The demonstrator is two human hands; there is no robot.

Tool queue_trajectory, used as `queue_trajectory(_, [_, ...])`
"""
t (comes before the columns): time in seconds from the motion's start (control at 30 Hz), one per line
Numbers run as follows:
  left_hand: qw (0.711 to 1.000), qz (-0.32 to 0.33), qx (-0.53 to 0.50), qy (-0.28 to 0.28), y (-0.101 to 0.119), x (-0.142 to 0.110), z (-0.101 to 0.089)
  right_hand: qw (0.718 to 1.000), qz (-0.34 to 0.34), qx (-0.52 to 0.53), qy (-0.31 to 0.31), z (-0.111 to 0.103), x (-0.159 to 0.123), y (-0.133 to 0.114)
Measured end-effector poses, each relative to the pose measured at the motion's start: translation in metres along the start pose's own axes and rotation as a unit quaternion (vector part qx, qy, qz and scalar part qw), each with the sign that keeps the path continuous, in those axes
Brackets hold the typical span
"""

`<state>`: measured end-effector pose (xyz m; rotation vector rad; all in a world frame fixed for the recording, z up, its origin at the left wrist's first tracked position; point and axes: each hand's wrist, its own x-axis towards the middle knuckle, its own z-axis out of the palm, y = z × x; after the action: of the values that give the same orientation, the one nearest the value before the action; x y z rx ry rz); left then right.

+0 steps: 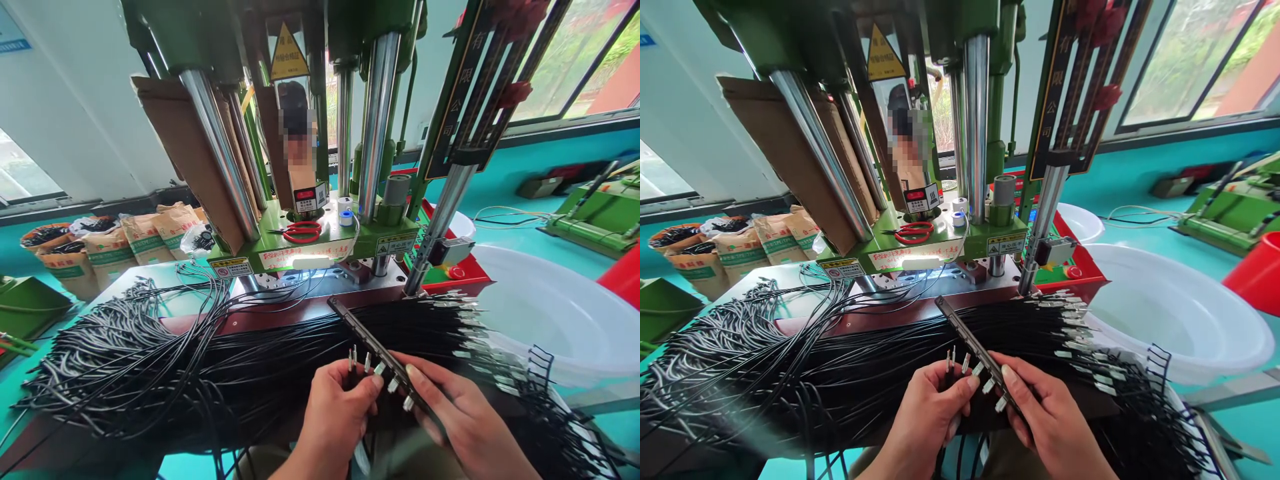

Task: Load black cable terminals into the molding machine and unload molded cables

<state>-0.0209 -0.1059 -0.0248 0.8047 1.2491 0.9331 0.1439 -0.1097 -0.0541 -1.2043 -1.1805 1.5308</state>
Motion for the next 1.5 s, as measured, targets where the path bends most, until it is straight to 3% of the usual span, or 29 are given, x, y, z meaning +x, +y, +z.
queue_trajectory(0.27, [0.999, 0.020, -0.010, 0.029, -0.006, 0.003, 0.001, 0.996, -0.052, -0.033, 0.065, 0.016, -0.005, -0.008])
queue_trajectory(0.43, [0.999, 0.038, -0.029, 0.002, 0.003, -0.005, -0.006, 0.997, -0.007, 0.026, 0.075, 0.012, -0.007, -0.013])
queue_trajectory(0.57, [0.996, 0.054, -0.076, 0.012, 0.013, -0.009, -0.015, 0.995, 0.013, 0.072, 0.065, -0.004, -0.007, -0.010])
queue_trajectory(0.7, [0.997, 0.042, -0.054, -0.024, 0.013, -0.006, -0.014, 0.998, 0.011, 0.059, 0.028, -0.012, -0.008, -0.007])
queue_trajectory(0.83, [0.999, 0.029, -0.031, -0.026, 0.010, -0.003, -0.007, 0.999, 0.017, 0.030, -0.013, -0.012, -0.006, -0.010])
queue_trajectory(1.37, [0.999, 0.015, -0.036, -0.022, 0.012, 0.002, -0.004, 0.998, -0.009, -0.021, -0.054, -0.011, -0.004, -0.011])
queue_trajectory(1.5, [0.998, 0.028, -0.038, -0.034, 0.013, 0.002, -0.006, 1.000, 0.003, 0.017, -0.023, -0.012, -0.006, -0.013])
